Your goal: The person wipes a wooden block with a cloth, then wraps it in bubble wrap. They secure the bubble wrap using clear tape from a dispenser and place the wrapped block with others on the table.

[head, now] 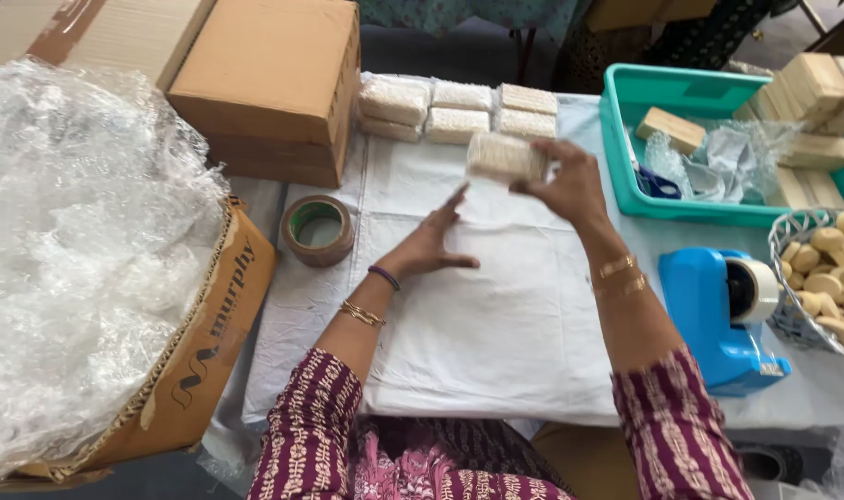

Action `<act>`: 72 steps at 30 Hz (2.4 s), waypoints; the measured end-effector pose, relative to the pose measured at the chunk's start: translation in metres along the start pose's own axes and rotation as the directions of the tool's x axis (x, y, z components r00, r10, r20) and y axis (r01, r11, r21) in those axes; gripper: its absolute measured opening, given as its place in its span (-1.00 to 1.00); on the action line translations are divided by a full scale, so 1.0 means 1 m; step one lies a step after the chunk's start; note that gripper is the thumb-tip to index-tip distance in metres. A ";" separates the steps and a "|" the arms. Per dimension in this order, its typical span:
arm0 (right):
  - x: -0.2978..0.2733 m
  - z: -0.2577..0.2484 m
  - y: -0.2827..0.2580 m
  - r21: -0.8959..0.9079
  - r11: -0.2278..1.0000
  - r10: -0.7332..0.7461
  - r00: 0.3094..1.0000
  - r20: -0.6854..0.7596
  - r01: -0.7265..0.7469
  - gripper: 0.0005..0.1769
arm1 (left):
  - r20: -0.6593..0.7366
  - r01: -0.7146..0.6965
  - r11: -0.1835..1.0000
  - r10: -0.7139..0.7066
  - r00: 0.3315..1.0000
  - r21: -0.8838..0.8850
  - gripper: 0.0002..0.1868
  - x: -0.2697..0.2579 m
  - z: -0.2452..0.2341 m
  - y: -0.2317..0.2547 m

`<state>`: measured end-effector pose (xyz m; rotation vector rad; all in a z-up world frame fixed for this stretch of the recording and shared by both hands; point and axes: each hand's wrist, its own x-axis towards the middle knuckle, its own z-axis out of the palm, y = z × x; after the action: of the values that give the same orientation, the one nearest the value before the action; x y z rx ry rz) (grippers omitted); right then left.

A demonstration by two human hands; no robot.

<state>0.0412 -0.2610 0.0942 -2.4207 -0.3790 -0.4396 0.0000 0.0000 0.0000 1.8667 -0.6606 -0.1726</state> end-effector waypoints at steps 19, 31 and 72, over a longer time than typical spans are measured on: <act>0.151 0.101 0.054 0.103 0.987 0.107 0.980 0.169 -0.126 -0.06 | 0.089 0.003 0.969 -0.026 0.996 0.247 0.37 -0.004 0.001 0.016; 0.103 -0.069 0.227 -0.698 0.674 0.203 0.969 -0.142 -0.244 -0.32 | 0.088 -0.031 0.934 0.000 0.996 0.355 0.18 0.000 0.008 0.007; 0.028 -0.159 0.319 -0.863 0.351 0.744 0.668 0.020 -0.365 -0.61 | 0.093 -0.061 0.823 0.009 0.996 0.565 -0.18 -0.008 0.043 0.053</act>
<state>0.1509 -0.5980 0.0495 -3.3062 0.7382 0.3697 -0.0435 -0.0442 0.0298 2.4307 -0.8742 -0.0287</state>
